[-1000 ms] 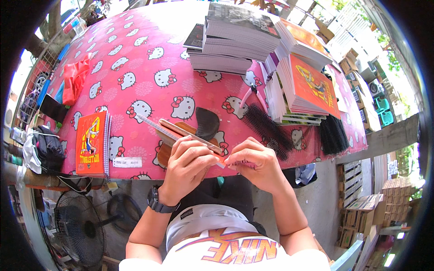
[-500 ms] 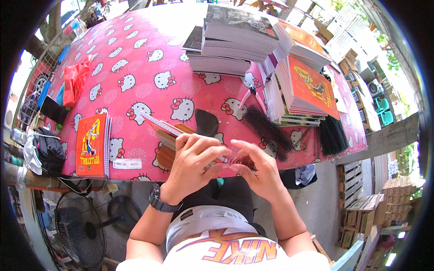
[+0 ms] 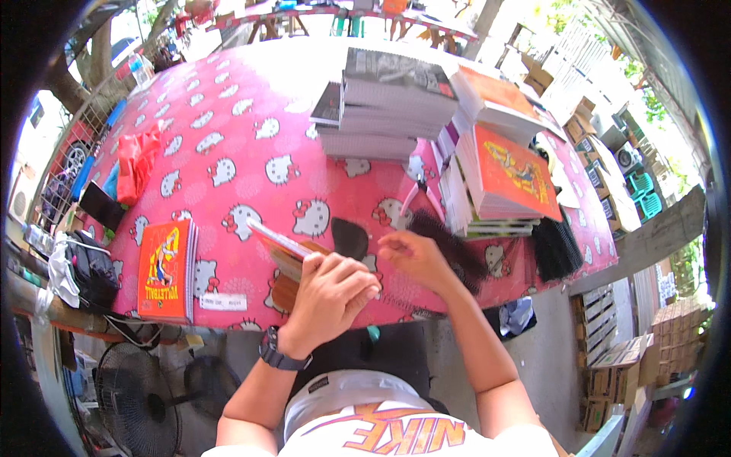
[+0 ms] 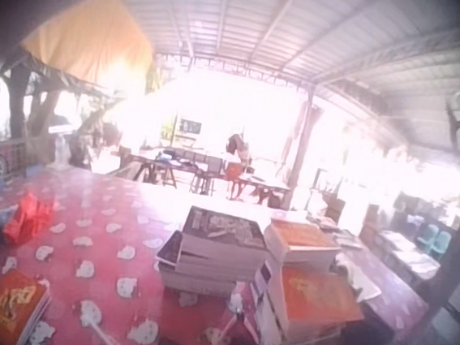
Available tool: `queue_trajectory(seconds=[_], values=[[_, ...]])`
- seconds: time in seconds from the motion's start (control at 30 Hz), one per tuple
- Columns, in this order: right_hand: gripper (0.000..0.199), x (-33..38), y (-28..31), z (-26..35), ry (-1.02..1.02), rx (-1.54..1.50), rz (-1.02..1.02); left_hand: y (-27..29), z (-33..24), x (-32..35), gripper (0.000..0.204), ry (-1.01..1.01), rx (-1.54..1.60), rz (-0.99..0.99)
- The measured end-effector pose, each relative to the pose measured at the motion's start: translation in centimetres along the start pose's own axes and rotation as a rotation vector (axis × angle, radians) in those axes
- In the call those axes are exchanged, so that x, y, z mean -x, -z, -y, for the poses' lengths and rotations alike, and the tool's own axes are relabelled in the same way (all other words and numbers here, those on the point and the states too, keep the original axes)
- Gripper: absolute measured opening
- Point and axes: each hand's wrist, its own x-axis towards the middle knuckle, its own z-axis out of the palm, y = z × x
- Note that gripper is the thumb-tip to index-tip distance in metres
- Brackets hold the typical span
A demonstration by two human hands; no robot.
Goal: The person manually threads a plastic spiral coil into the punched holes of a notebook and uses a pair of pliers to cut and crimp the ends of the coil.
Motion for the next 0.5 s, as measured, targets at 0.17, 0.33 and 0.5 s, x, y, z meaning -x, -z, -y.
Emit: queue_trajectory(seconds=[0.17, 0.33, 0.5], values=[[0.068, -6.2, -2.3, -4.3, 0.533, 0.639, 0.019, 0.1, -0.7, -0.8, 0.011, 0.026, -0.011, -0.049], [0.066, -7.3, -3.7, -6.2, 0.418, 0.594, 0.118, 1.7, -1.0, -1.0, 0.018, 0.017, 0.254, -0.07], [0.061, -4.1, -3.7, -5.4, 0.358, 0.664, -0.082, 0.7, 1.1, -0.5, 0.012, -0.118, -0.05, 0.059]])
